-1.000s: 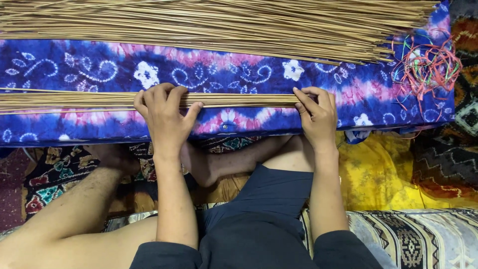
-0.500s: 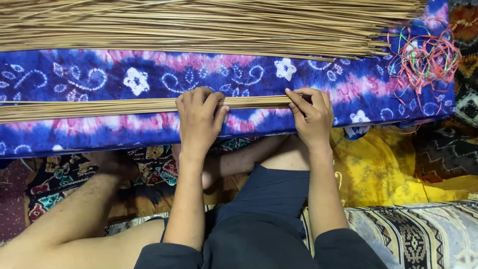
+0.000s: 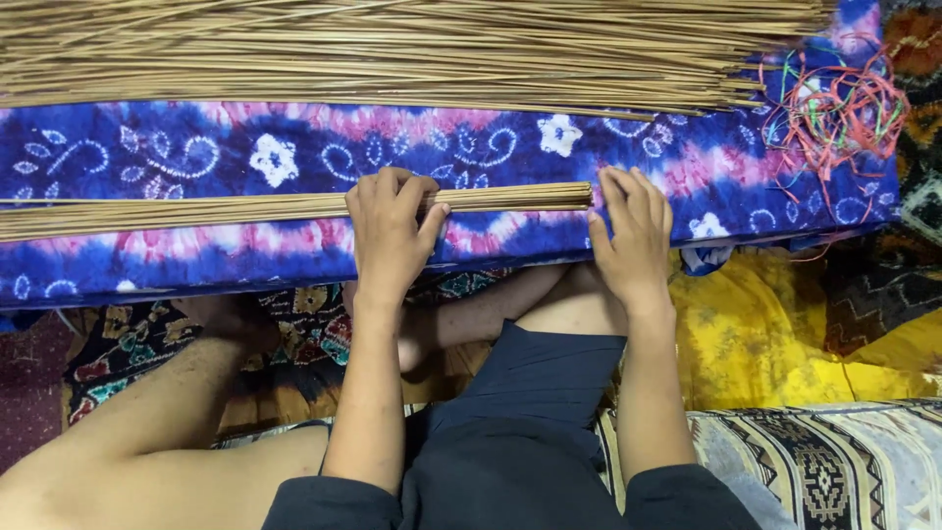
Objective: The person sits cross-legged on a rug and repeatedly picks up thin bamboo strips from a pile, aligns them, and places them onto a blue patterned fabric. The hands work continuously to organize and layer the strips across the fabric surface.
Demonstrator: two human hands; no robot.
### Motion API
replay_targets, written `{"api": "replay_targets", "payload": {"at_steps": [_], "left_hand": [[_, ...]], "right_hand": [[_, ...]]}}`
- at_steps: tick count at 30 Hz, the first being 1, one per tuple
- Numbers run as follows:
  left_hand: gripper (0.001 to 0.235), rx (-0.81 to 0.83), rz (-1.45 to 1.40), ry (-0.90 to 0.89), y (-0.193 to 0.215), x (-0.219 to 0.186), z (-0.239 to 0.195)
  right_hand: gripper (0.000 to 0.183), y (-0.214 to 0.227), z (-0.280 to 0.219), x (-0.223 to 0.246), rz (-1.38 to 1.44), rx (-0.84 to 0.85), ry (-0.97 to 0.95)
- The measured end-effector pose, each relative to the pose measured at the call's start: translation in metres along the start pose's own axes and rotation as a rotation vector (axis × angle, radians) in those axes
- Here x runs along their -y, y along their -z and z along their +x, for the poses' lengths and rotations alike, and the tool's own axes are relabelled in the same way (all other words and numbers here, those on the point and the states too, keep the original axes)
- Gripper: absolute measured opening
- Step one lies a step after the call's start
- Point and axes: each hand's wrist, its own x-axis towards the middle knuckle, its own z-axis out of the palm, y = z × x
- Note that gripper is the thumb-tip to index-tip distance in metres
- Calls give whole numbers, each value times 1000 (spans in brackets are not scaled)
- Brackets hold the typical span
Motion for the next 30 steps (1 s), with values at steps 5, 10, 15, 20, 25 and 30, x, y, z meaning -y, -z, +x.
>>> {"api": "replay_targets", "payload": {"at_steps": [5, 10, 15, 20, 25, 30], "left_hand": [[28, -5, 2, 9, -2, -1, 1], [29, -14, -5, 20, -5, 0, 0], [30, -35, 17, -7, -10, 5, -1], [31, -47, 76, -37, -10, 3, -2], [31, -43, 202, -96, -12, -4, -3], [26, -42, 139, -93, -7, -7, -2]], "right_hand": [[44, 0, -2, 5, -40, -9, 27], [49, -1, -2, 4, -57, -21, 76], [66, -11, -4, -4, -40, -39, 49], [65, -8, -2, 4, -89, -15, 82], [69, -7, -1, 4, -94, -16, 84], [71, -8, -1, 2, -92, -22, 80]]}}
